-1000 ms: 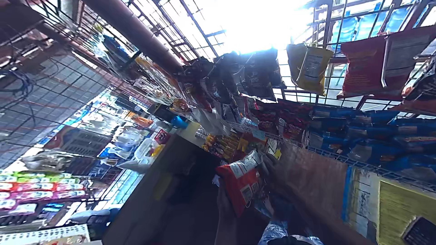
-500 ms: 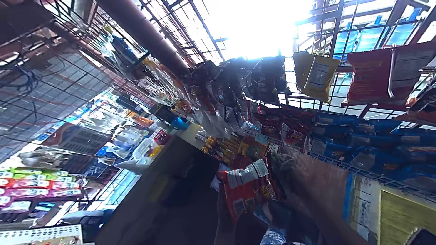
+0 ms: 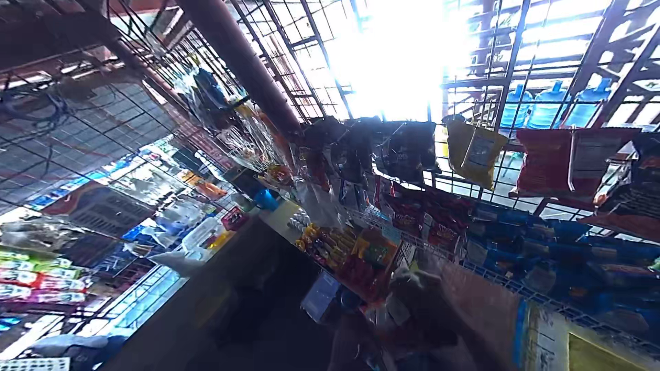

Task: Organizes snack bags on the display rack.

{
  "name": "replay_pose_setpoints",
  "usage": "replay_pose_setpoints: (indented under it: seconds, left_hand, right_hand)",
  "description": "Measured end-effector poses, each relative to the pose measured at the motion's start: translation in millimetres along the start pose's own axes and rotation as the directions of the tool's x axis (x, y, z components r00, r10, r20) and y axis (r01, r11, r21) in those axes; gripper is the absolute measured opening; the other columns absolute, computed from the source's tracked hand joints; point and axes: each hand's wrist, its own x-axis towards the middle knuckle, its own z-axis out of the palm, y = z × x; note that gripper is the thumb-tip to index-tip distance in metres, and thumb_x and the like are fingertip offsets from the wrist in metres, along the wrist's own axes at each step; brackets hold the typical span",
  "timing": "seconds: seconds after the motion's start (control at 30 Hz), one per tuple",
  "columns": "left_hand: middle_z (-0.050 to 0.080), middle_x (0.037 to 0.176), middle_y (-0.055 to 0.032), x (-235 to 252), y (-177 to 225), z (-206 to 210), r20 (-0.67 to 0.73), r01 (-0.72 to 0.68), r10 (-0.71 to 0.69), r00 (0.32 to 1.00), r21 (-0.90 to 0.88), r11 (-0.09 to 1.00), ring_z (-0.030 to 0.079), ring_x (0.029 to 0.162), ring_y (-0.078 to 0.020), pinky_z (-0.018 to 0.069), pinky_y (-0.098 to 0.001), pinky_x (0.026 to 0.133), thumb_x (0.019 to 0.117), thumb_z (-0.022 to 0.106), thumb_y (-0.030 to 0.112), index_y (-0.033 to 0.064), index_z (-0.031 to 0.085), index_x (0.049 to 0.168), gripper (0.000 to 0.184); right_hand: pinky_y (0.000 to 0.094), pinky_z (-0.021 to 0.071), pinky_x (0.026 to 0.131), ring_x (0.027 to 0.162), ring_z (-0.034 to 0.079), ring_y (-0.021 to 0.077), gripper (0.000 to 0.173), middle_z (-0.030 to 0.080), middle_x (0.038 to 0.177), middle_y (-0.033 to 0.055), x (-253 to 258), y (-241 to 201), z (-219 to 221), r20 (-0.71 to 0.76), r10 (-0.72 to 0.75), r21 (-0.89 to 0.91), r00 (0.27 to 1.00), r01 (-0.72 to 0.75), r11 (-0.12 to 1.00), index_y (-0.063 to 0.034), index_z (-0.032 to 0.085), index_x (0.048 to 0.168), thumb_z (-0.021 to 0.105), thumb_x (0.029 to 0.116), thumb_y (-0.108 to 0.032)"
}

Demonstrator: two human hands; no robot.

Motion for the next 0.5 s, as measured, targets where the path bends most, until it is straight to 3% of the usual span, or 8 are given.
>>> replay_pose_setpoints:
  seconds: [0.03, 0.07, 0.13, 0.17, 0.2, 0.27, 0.4, 0.5]
  left_hand:
    - [0.063, 0.124, -0.0249, -1.2, 7.8, 0.3, 0.004, -0.087, 0.087, 0.996, 0.089, 0.992, 0.063, 0.115, -0.0275, 0.0505, -0.0435, 0.101, 0.0966, 0.064, 0.014, -0.0134, 0.052, 0.132, 0.046]
    - [0.056, 0.137, -0.0298, -2.1, 19.8, 0.6, 0.046, -0.201, 0.197, 0.979, 0.121, 0.972, 0.057, 0.126, -0.0316, 0.0466, -0.0455, 0.107, 0.0902, 0.071, 0.023, -0.0148, 0.045, 0.14, 0.068]
    - [0.047, 0.149, -0.0265, -1.2, 43.9, 4.5, 0.22, -0.407, 0.381, 0.898, 0.084, 0.909, 0.051, 0.137, -0.0239, 0.0441, -0.0391, 0.112, 0.0763, 0.082, 0.046, -0.0121, 0.035, 0.148, 0.104]
    - [0.046, 0.15, -0.0252, -2.6, 56.7, 10.6, 0.318, -0.453, 0.418, 0.851, 0.044, 0.89, 0.05, 0.137, -0.0199, 0.0435, -0.0361, 0.112, 0.0713, 0.086, 0.042, -0.0128, 0.031, 0.151, 0.111]
    - [0.052, 0.146, -0.0217, -4.8, 70.1, 18.3, 0.402, -0.451, 0.404, 0.821, 0.025, 0.892, 0.053, 0.133, -0.0141, 0.0442, -0.0325, 0.111, 0.0681, 0.091, 0.035, -0.0141, 0.03, 0.15, 0.113]
    - [0.066, 0.126, -0.0132, -12.0, 87.0, 35.8, 0.428, -0.354, 0.294, 0.855, 0.066, 0.933, 0.063, 0.113, -0.0056, 0.0513, -0.0269, 0.1, 0.0599, 0.093, 0.016, -0.0162, 0.043, 0.139, 0.1]
    - [0.059, 0.137, -0.0192, -10.9, 68.6, 49.9, 0.389, -0.316, 0.272, 0.88, 0.051, 0.947, 0.062, 0.121, -0.0102, 0.0499, -0.029, 0.105, 0.0628, 0.093, 0.014, -0.0148, 0.022, 0.152, 0.118]
    - [0.062, 0.133, -0.02, -18.4, 75.3, 59.7, 0.373, -0.221, 0.208, 0.904, -0.008, 0.975, 0.067, 0.11, -0.0076, 0.0556, -0.0273, 0.096, 0.0635, 0.091, 0.019, -0.0159, 0.009, 0.154, 0.127]
  right_hand:
    - [0.0412, 0.0569, 0.094, 0.096, 0.072, 0.0222, 0.028, 0.075, 0.104, 0.0172, -2.9, -6.7, -2.1, 0.102, -0.033, -0.095, 0.994, 0.042, 0.995, 0.004, 0.073, 0.111, 0.074, 0.0918, -0.017]
    - [0.0444, 0.0567, 0.095, 0.099, 0.073, 0.0262, 0.029, 0.075, 0.106, 0.0187, -6.2, -11.6, -1.1, 0.19, -0.065, -0.148, 0.98, 0.094, 0.984, 0.0031, 0.073, 0.112, 0.074, 0.0917, -0.018]
    - [0.049, 0.0571, 0.092, 0.097, 0.073, 0.0322, 0.027, 0.074, 0.104, 0.0212, -14.1, -14.7, 8.5, 0.287, -0.141, -0.172, 0.947, 0.195, 0.966, 0.0032, 0.075, 0.109, 0.075, 0.0902, -0.016]
    - [0.0509, 0.057, 0.091, 0.097, 0.073, 0.0342, 0.026, 0.074, 0.105, 0.0221, -17.4, -16.0, 13.8, 0.315, -0.165, -0.172, 0.934, 0.227, 0.959, 0.0034, 0.075, 0.109, 0.075, 0.0899, -0.014]
    - [0.0523, 0.057, 0.089, 0.096, 0.073, 0.0348, 0.026, 0.074, 0.104, 0.0221, -19.4, -17.0, 18.2, 0.327, -0.184, -0.174, 0.927, 0.25, 0.952, 0.0032, 0.075, 0.109, 0.074, 0.0899, -0.014]
    - [0.0522, 0.0578, 0.086, 0.094, 0.073, 0.0332, 0.026, 0.075, 0.103, 0.0203, -21.0, -19.1, 21.2, 0.31, -0.219, -0.189, 0.925, 0.285, 0.94, 0.001, 0.075, 0.11, 0.074, 0.0902, -0.015]
    - [0.0511, 0.0578, 0.084, 0.091, 0.073, 0.0331, 0.026, 0.074, 0.099, 0.0209, -20.4, -13.8, 6.2, 0.298, -0.212, -0.217, 0.931, 0.283, 0.934, 0.0022, 0.075, 0.108, 0.075, 0.0883, -0.016]
    - [0.0495, 0.0568, 0.088, 0.093, 0.072, 0.0317, 0.029, 0.074, 0.101, 0.0209, -18.1, -2.8, -11.6, 0.311, -0.138, -0.219, 0.94, 0.213, 0.952, 0.0038, 0.074, 0.109, 0.076, 0.0886, -0.017]
